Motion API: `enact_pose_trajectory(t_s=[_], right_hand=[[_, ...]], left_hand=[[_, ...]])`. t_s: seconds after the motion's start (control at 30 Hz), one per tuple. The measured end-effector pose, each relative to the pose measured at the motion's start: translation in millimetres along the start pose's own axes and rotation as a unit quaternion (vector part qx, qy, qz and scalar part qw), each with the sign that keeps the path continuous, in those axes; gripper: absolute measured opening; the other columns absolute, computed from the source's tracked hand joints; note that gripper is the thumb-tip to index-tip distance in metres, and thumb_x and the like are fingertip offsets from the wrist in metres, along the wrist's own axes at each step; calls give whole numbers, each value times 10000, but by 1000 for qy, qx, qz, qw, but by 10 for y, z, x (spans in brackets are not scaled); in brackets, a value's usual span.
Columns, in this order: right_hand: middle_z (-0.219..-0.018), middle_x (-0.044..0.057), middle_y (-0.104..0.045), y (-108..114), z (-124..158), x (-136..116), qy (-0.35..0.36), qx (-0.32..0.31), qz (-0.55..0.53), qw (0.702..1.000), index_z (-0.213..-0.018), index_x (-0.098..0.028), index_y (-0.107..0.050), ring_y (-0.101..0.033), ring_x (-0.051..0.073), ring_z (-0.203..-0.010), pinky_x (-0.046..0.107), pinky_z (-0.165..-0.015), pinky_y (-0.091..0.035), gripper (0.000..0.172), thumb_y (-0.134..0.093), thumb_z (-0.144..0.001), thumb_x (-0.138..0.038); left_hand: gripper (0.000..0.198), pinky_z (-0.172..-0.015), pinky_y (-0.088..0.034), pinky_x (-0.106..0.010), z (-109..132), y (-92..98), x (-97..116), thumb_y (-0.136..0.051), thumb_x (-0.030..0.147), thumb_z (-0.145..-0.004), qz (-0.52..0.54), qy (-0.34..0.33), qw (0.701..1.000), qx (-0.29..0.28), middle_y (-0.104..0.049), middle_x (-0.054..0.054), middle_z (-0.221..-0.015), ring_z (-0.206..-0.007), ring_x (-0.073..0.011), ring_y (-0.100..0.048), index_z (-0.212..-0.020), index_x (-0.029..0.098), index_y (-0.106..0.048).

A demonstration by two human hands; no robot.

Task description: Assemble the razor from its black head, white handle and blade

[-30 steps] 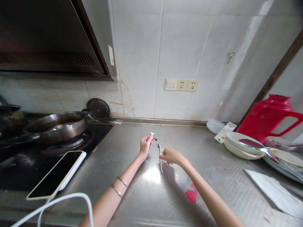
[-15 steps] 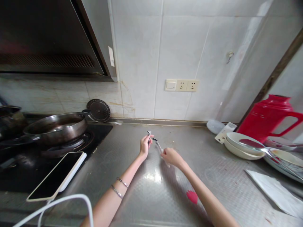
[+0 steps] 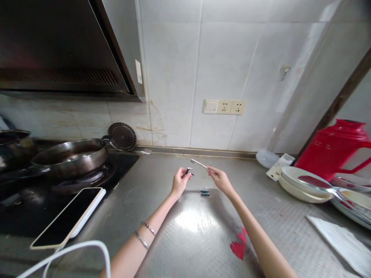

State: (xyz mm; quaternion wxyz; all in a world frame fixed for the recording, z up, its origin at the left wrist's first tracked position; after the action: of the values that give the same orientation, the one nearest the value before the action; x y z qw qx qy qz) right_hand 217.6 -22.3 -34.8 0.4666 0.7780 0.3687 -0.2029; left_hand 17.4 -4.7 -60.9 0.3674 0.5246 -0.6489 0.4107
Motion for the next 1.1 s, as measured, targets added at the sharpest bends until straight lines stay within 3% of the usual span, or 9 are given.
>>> enact_pose_trajectory(t_s=[0.1, 0.3, 0.4, 0.57, 0.67, 0.8, 0.9, 1.03, 1.1], right_hand=[[-922, 60, -685, 9, 52, -77, 20, 2, 30, 999, -1044, -243, -667, -607, 183, -776, 299, -746, -445, 384, -416, -851, -461], [-733, 47, -630, 125, 82, -288, 50, -9, 110, 993, -1037, -275, -676, -577, 194, -753, 312, -705, -423, 388, -409, -858, -492], [-723, 37, -624, 232, 81, -318, 68, -50, 102, 991, -1039, -282, -676, -566, 182, -721, 304, -698, -415, 375, -422, -855, -488], [-715, 43, -633, 368, 78, -330, 61, -34, 113, 991, -1013, -267, -690, -560, 184, -710, 306, -702, -405, 385, -420, -854, -491], [-725, 46, -640, 367, 89, -370, 80, -65, 106, 989, -1019, -264, -689, -561, 179, -702, 308, -709, -406, 392, -421, -853, -497], [-723, 54, -642, 372, 96, -405, 83, -31, 130, 988, -1015, -263, -691, -567, 184, -726, 319, -728, -400, 389, -413, -862, -488], [-731, 38, -646, 348, 104, -425, 99, -71, 121, 985, -1006, -292, -690, -568, 173, -707, 315, -727, -400, 357, -425, -860, -483], [-715, 49, -626, 371, 108, -442, 85, -34, 122, 988, -1025, -283, -682, -564, 188, -728, 328, -726, -398, 385, -408, -862, -498], [-729, 53, -627, 375, 114, -448, 92, -50, 119, 987, -1030, -287, -679, -561, 192, -734, 338, -734, -396, 390, -405, -860, -506]], left_hand=[[185, -662, -464, -256, 16, 2, 5, -628, 297, -726, -26, -9, 1000, -9, -640, -20, -691, -652, -138, -619, -760, 170, -497], [190, -700, -461, -256, 31, -9, 38, -639, 288, -719, -68, -3, 997, -35, -661, -40, -764, -739, -160, -634, -746, 169, -494], [176, -722, -453, -254, 39, -20, 36, -648, 269, -708, -81, -10, 996, -40, -664, -37, -767, -765, -162, -630, -725, 168, -505], [181, -726, -457, -256, 44, -36, 22, -660, 265, -695, -53, 4, 997, -52, -670, -38, -773, -768, -162, -633, -728, 167, -512], [191, -699, -456, -244, 38, -36, 29, -667, 251, -684, -43, 11, 998, -51, -659, -18, -725, -729, -152, -630, -725, 169, -499], [177, -715, -460, -253, 33, -47, 47, -652, 247, -701, -35, 14, 997, -67, -675, -33, -753, -752, -157, -639, -718, 167, -495], [198, -722, -466, -255, 29, -52, 60, -677, 252, -679, -38, 13, 996, -82, -688, -38, -785, -785, -168, -647, -720, 168, -501], [217, -709, -480, -267, 26, -50, 80, -680, 272, -679, -31, 35, 995, -92, -699, -45, -786, -766, -176, -660, -728, 173, -493], [225, -690, -483, -268, 26, -49, 98, -685, 279, -673, -33, 39, 994, -94, -700, -44, -773, -737, -175, -663, -737, 173, -497]])
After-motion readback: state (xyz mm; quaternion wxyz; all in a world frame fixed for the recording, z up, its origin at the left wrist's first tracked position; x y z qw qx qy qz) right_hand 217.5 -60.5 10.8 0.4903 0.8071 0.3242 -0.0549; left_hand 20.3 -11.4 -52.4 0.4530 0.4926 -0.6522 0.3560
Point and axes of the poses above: each hand's wrist, its own z-axis away from the middle knuckle, its own y-axis out of the back of the hand, x = y × z, the point moved 2 cm from there along -z, towards the middle knuckle
